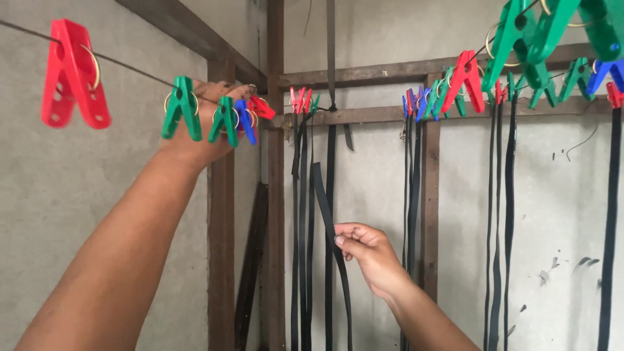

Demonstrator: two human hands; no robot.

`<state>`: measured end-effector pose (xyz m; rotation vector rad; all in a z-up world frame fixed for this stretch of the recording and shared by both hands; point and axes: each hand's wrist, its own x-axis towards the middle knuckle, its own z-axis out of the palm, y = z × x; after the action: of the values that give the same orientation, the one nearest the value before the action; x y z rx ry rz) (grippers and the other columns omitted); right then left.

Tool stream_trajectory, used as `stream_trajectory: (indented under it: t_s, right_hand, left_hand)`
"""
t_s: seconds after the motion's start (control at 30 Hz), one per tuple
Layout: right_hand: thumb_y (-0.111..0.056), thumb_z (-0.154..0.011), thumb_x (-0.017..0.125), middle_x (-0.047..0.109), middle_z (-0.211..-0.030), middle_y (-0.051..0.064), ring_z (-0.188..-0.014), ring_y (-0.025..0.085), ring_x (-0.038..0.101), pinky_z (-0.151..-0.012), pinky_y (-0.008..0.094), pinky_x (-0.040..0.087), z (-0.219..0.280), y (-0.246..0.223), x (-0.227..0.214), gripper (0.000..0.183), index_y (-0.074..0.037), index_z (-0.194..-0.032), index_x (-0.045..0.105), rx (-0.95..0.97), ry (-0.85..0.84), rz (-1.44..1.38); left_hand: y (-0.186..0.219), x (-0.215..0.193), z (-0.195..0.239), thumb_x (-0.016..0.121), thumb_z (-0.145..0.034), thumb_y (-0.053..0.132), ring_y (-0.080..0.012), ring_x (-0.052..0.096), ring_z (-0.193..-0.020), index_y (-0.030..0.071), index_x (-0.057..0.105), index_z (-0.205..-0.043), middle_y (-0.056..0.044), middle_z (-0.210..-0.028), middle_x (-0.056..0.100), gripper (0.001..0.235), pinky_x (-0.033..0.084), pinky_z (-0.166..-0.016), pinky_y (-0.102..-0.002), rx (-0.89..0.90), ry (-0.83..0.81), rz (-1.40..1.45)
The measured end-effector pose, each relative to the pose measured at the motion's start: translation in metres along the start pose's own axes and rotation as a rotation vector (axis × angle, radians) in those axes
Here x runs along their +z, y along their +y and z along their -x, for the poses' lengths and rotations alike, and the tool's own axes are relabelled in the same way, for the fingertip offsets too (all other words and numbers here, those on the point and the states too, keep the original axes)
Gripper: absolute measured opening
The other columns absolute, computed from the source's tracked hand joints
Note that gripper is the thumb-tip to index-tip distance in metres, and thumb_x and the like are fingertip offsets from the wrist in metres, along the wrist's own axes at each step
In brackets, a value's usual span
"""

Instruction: Applying dye to the edges of long leather strips using a manual applicator and hanging them on a line with clothespins to dry.

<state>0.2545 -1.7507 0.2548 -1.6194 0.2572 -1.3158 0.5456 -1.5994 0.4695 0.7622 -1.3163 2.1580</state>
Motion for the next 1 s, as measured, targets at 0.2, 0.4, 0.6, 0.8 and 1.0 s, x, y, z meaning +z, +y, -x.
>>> stream_trajectory:
  t_s: [0.2, 0.4, 0.6, 0.8, 1.0]
  right_hand:
    - [0.002, -0.089, 0.071, 0.069, -0.092, 0.009, -0.079, 0.016, 0.058, -0.069, 0.029, 0.047, -0.008, -0.006, 0.009, 0.03, 0.003, -0.119, 0.076, 0.012, -0.034, -0.025]
    - [0.005, -0.088, 0.068, 0.069, -0.083, 0.009, -0.067, 0.012, 0.056, -0.061, 0.024, 0.048, -0.014, -0.005, 0.013, 0.029, 0.009, -0.116, 0.074, -0.175, -0.094, -0.089]
    - [0.005, -0.088, 0.067, 0.068, -0.084, 0.006, -0.068, 0.011, 0.057, -0.064, 0.023, 0.048, -0.018, -0.013, 0.018, 0.031, 0.007, -0.118, 0.074, -0.164, -0.102, -0.103]
    - [0.005, -0.088, 0.067, 0.07, -0.084, 0.008, -0.069, 0.012, 0.06, -0.065, 0.025, 0.05, -0.021, -0.024, 0.027, 0.031, 0.007, -0.117, 0.075, -0.179, -0.127, -0.102]
    - [0.004, -0.086, 0.069, 0.07, -0.083, 0.009, -0.072, 0.012, 0.058, -0.067, 0.025, 0.048, -0.025, -0.033, 0.035, 0.03, 0.007, -0.116, 0.076, -0.211, -0.145, -0.08]
  left_hand:
    - [0.007, -0.013, -0.017, 0.073, -0.085, 0.014, -0.0332, 0.069, -0.115, 0.011, 0.07, -0.119, -0.009, -0.138, 0.067, 0.034, 0.047, -0.094, -0.05, -0.125, -0.128, 0.296]
    - [0.002, 0.001, -0.019, 0.075, -0.08, 0.015, -0.0298, 0.07, -0.114, 0.011, 0.073, -0.118, -0.007, -0.126, 0.072, 0.038, 0.049, -0.092, -0.044, -0.16, -0.12, 0.396]
    - [0.001, -0.012, -0.028, 0.074, -0.092, 0.019, -0.0296, 0.068, -0.114, 0.013, 0.072, -0.123, -0.007, -0.129, 0.069, 0.031, 0.048, -0.097, -0.04, -0.14, -0.142, 0.496]
    - [0.0, -0.019, -0.035, 0.082, -0.087, 0.017, -0.0305, 0.072, -0.105, 0.013, 0.075, -0.119, -0.008, -0.119, 0.073, 0.033, 0.049, -0.094, -0.041, -0.051, -0.121, 0.43]
    - [-0.01, -0.005, -0.029, 0.082, -0.086, 0.011, -0.028, 0.075, -0.091, 0.015, 0.074, -0.107, -0.006, -0.104, 0.073, 0.023, 0.053, -0.089, -0.04, 0.016, -0.134, 0.293]
